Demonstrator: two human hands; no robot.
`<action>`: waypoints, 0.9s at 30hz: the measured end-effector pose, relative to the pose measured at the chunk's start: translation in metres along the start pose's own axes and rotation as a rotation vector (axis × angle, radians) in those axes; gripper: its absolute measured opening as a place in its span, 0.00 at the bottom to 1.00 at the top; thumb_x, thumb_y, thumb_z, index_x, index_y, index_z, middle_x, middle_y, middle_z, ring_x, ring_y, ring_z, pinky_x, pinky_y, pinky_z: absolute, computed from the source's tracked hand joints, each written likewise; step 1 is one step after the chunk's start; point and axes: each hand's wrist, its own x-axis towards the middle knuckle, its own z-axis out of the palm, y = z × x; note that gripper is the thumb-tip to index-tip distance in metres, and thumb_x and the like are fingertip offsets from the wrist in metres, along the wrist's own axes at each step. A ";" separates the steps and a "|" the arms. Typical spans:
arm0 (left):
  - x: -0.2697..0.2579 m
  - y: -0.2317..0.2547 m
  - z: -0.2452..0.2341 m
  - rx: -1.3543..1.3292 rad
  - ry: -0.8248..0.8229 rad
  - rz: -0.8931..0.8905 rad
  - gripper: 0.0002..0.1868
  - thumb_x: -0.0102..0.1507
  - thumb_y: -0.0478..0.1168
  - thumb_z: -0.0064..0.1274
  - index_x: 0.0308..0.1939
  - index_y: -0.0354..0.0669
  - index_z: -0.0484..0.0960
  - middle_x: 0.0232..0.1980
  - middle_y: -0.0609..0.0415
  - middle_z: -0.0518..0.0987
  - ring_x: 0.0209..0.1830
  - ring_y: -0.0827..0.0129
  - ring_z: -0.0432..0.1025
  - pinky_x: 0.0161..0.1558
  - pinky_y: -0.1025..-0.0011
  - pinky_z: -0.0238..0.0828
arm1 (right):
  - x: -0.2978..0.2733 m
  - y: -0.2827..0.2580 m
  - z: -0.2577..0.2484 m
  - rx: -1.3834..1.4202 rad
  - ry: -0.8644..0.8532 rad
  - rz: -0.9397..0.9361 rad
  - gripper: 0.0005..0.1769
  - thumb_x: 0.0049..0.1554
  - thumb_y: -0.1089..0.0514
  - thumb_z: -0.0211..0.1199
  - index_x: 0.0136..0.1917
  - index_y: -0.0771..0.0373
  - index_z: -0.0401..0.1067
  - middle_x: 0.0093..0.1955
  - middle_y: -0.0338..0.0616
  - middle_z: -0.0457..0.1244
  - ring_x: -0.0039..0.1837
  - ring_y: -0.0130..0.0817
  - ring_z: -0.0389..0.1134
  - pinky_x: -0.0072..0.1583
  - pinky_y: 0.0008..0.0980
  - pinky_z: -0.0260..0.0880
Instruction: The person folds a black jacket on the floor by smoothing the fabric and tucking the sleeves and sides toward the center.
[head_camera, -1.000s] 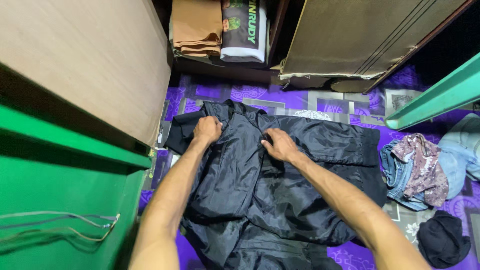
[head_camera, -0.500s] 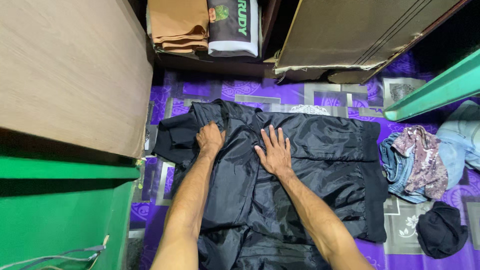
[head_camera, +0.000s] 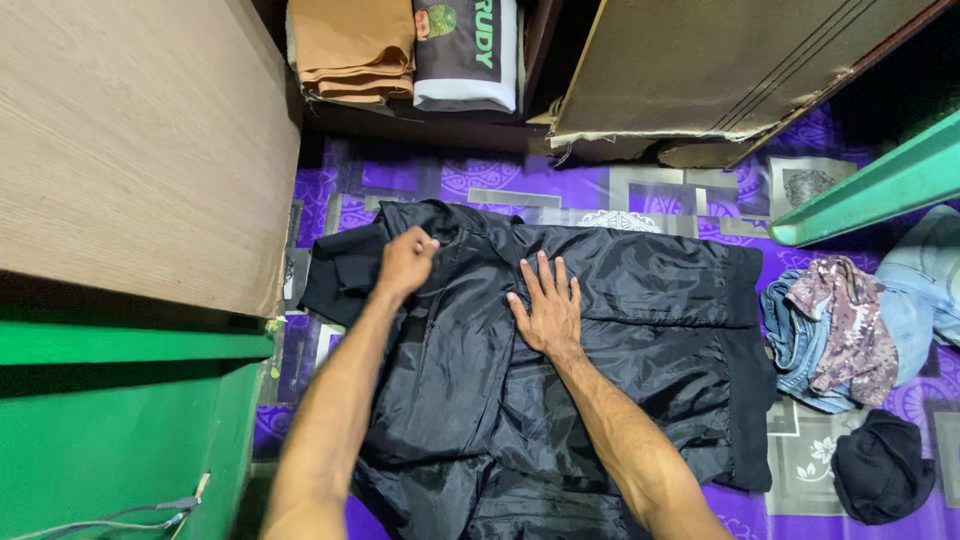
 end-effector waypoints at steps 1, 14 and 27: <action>0.002 -0.004 -0.013 -0.032 0.006 0.005 0.11 0.63 0.45 0.60 0.36 0.41 0.81 0.31 0.48 0.82 0.31 0.62 0.77 0.36 0.64 0.72 | 0.000 0.000 0.000 0.005 0.008 -0.001 0.38 0.61 0.36 0.55 0.80 0.50 0.57 0.84 0.48 0.45 0.83 0.55 0.43 0.75 0.63 0.45; 0.012 -0.090 -0.015 0.139 0.253 -0.257 0.21 0.67 0.49 0.61 0.38 0.30 0.80 0.40 0.32 0.82 0.45 0.37 0.75 0.49 0.51 0.69 | -0.002 0.001 0.002 0.013 0.027 -0.019 0.38 0.61 0.36 0.55 0.79 0.50 0.58 0.84 0.49 0.46 0.83 0.55 0.44 0.75 0.63 0.45; 0.015 -0.020 -0.032 -1.018 -0.019 -0.404 0.12 0.68 0.41 0.51 0.55 0.45 0.79 0.50 0.58 0.82 0.49 0.71 0.75 0.51 0.69 0.72 | -0.004 0.017 0.015 0.082 0.011 -0.047 0.31 0.61 0.43 0.56 0.77 0.44 0.63 0.84 0.51 0.46 0.83 0.57 0.43 0.75 0.64 0.43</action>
